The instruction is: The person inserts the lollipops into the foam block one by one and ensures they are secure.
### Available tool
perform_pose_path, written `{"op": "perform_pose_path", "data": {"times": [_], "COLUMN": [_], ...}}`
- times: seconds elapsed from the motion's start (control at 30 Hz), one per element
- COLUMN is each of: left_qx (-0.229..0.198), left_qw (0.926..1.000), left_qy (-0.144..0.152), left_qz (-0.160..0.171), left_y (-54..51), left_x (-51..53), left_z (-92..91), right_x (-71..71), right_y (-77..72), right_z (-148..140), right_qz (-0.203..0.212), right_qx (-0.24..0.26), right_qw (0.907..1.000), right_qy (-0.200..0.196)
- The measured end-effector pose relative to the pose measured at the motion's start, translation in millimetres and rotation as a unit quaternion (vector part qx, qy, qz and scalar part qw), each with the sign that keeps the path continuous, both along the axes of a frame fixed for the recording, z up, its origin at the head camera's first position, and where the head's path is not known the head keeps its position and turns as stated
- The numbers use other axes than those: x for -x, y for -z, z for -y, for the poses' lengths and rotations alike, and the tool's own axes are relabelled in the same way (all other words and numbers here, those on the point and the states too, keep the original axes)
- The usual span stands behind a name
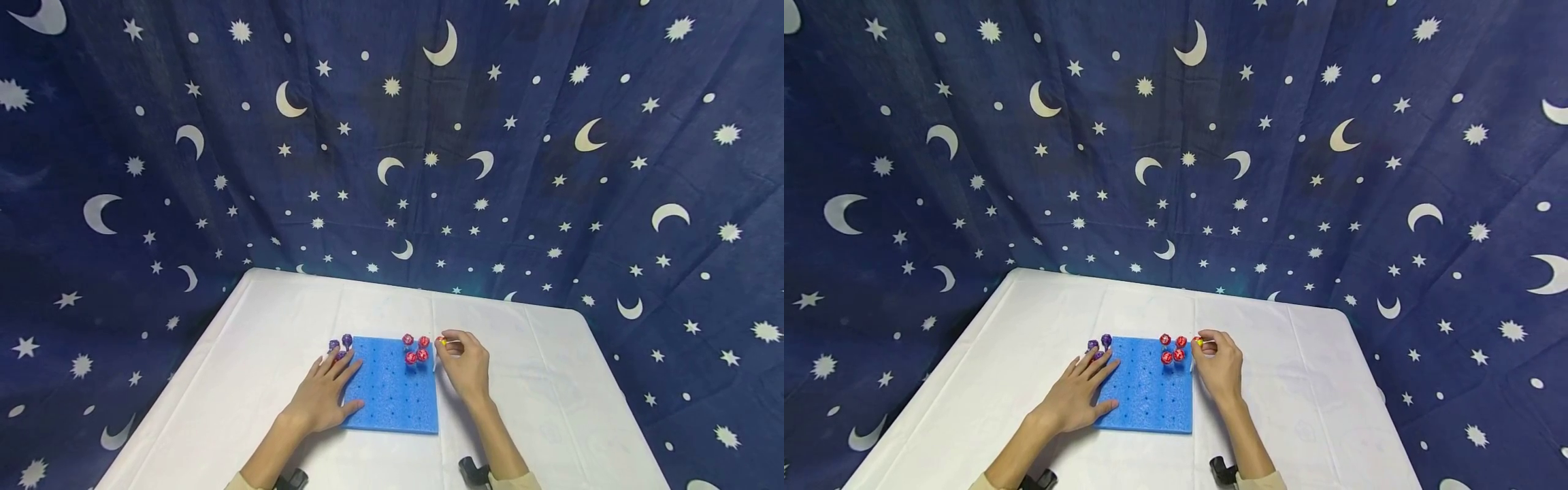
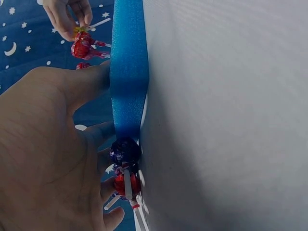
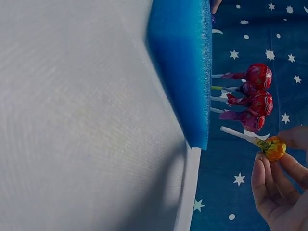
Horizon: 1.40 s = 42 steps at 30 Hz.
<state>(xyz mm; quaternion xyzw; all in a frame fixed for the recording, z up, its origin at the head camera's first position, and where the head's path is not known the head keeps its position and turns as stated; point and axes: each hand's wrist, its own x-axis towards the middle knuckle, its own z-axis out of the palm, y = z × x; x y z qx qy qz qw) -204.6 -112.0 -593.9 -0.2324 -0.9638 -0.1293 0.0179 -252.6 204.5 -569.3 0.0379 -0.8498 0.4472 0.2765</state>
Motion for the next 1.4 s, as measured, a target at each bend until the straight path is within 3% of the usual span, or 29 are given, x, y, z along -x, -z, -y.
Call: {"op": "perform_pose_path", "data": {"times": [0.23, 0.53, 1.4], "left_qx": [-0.003, -0.024, -0.018], "left_qw": [1.0, 0.9997, 0.9998], "left_qy": [0.001, 0.004, 0.005], "left_qz": [0.004, -0.005, 0.003], "left_y": [-1.0, 0.1, -1.5], "left_x": [0.7, -1.5, -0.9], "left_z": [0.9, 2.2, 2.0], "right_x": [-7.7, -15.0, -25.0], "right_y": [0.3, 2.8, 4.8], "right_z": [2.8, 11.4, 21.9], "right_qz": [-0.035, -0.047, -0.075], "right_qx": [0.01, -0.01, -0.039], "right_qw": [0.9988, 0.9968, 0.9908], "right_qy": [-0.032, -0.064, -0.105]}}
